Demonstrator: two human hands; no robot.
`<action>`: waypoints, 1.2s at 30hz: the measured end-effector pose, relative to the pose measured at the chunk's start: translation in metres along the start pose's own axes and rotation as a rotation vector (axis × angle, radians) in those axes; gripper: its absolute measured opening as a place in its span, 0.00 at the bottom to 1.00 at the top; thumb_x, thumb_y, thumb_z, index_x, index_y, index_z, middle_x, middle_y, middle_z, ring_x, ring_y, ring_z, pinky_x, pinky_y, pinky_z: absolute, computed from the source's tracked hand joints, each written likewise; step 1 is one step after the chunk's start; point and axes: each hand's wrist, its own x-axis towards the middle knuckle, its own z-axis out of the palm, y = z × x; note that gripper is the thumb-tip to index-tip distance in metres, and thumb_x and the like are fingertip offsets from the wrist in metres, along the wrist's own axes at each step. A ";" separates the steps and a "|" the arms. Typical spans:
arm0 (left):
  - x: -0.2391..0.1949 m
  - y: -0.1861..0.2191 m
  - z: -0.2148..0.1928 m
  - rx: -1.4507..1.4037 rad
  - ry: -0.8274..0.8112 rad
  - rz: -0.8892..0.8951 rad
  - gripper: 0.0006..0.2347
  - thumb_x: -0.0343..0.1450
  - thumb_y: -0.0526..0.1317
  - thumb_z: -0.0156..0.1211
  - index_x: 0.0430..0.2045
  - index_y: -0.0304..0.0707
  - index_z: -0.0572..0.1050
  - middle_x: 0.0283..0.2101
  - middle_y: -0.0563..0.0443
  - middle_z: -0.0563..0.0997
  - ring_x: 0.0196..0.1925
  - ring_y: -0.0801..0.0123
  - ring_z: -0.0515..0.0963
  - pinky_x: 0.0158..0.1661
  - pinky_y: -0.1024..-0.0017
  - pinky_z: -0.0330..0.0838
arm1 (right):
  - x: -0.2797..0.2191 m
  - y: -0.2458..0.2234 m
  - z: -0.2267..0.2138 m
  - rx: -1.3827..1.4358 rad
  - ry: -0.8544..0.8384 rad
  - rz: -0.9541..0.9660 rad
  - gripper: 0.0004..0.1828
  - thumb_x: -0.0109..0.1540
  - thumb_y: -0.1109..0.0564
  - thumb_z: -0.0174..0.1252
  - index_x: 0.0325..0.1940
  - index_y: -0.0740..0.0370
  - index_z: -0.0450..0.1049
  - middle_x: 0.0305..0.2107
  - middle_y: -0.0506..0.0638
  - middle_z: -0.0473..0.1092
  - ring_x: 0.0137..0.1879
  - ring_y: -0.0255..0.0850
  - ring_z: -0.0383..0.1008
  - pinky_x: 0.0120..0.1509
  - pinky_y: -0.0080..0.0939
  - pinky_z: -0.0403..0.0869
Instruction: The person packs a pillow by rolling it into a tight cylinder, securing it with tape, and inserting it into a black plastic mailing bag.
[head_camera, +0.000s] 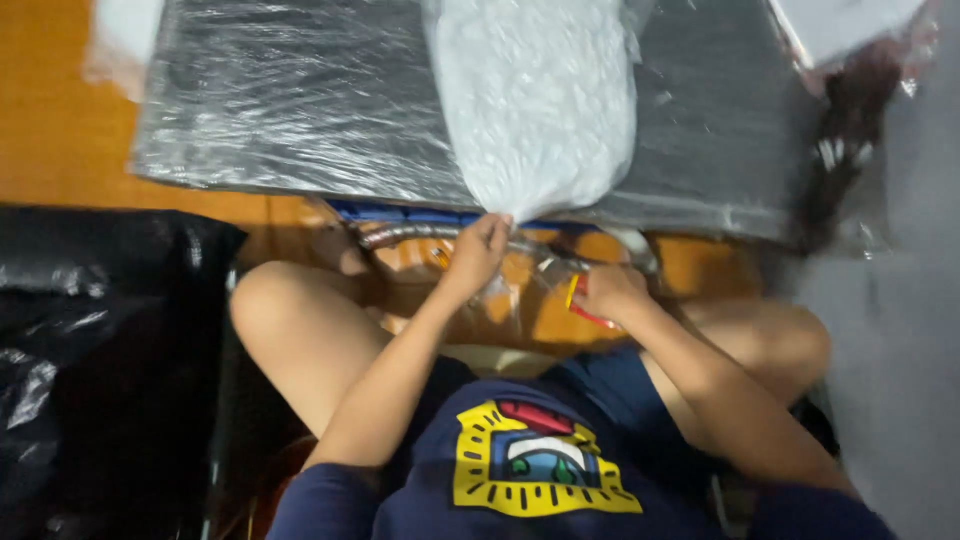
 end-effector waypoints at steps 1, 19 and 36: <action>-0.004 0.001 0.000 -0.038 -0.002 0.003 0.13 0.78 0.44 0.48 0.34 0.34 0.78 0.34 0.28 0.83 0.46 0.35 0.82 0.44 0.45 0.76 | -0.010 0.003 -0.011 0.008 -0.026 -0.064 0.28 0.58 0.33 0.54 0.43 0.56 0.84 0.40 0.56 0.81 0.54 0.52 0.82 0.55 0.53 0.78; 0.006 0.003 -0.022 -0.147 -0.207 -0.303 0.17 0.78 0.47 0.46 0.47 0.35 0.78 0.35 0.47 0.83 0.31 0.67 0.78 0.36 0.70 0.73 | 0.094 0.212 -0.118 0.252 0.793 0.230 0.27 0.73 0.49 0.51 0.58 0.81 0.64 0.40 0.79 0.74 0.45 0.74 0.76 0.50 0.65 0.73; 0.005 -0.020 -0.002 -0.263 -0.170 -0.288 0.16 0.79 0.46 0.47 0.26 0.36 0.75 0.20 0.56 0.72 0.22 0.73 0.68 0.28 0.74 0.67 | -0.024 0.075 -0.130 0.171 1.235 -0.300 0.13 0.71 0.59 0.62 0.50 0.70 0.66 0.37 0.59 0.66 0.41 0.55 0.68 0.49 0.54 0.70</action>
